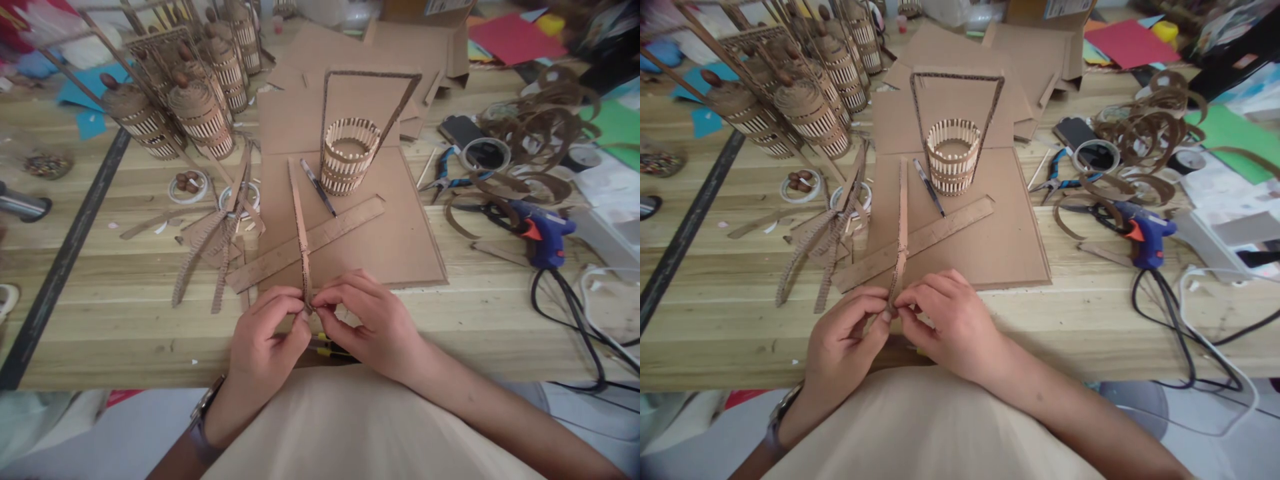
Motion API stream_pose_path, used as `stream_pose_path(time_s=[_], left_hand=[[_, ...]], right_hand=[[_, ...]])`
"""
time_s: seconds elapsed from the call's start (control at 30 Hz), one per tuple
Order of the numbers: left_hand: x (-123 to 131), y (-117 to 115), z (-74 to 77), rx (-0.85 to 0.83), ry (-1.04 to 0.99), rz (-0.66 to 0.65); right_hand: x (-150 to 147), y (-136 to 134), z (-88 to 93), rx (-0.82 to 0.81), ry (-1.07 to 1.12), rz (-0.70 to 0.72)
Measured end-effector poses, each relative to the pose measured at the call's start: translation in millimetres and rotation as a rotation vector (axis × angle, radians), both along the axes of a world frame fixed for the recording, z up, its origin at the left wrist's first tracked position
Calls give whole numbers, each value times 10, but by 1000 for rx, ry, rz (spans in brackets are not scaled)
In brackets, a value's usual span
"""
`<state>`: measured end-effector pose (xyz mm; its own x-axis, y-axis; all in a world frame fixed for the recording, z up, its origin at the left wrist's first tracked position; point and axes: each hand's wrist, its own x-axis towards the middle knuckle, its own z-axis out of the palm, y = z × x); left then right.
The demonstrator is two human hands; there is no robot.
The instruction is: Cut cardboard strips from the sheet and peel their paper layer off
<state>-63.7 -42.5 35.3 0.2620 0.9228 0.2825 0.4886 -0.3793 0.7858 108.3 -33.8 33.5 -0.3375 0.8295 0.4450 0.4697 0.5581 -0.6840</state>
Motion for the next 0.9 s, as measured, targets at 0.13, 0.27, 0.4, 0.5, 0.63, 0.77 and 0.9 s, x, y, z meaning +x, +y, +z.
stream_pose_path(time_s=[0.13,0.27,0.4,0.5,0.63,0.77,0.9], left_hand=[[2,2,-2,-6,0,0],[-4,-1,1,-14,4,13],[2,-5,8,-13,9,23],[8,-6,23,-33,8,26],[10,-9,54,-103,21,49],[24,-14,67,-214,6,87],[46,-8,40,-248,-12,120]], right_hand=[[-4,12,-15,73,-78,-11],[2,40,-24,125,-141,2],[9,69,-18,138,-184,40],[13,81,-8,155,-220,69],[11,83,-2,212,-283,90],[-3,77,-17,282,-379,97],[-28,73,-41,283,-414,105]])
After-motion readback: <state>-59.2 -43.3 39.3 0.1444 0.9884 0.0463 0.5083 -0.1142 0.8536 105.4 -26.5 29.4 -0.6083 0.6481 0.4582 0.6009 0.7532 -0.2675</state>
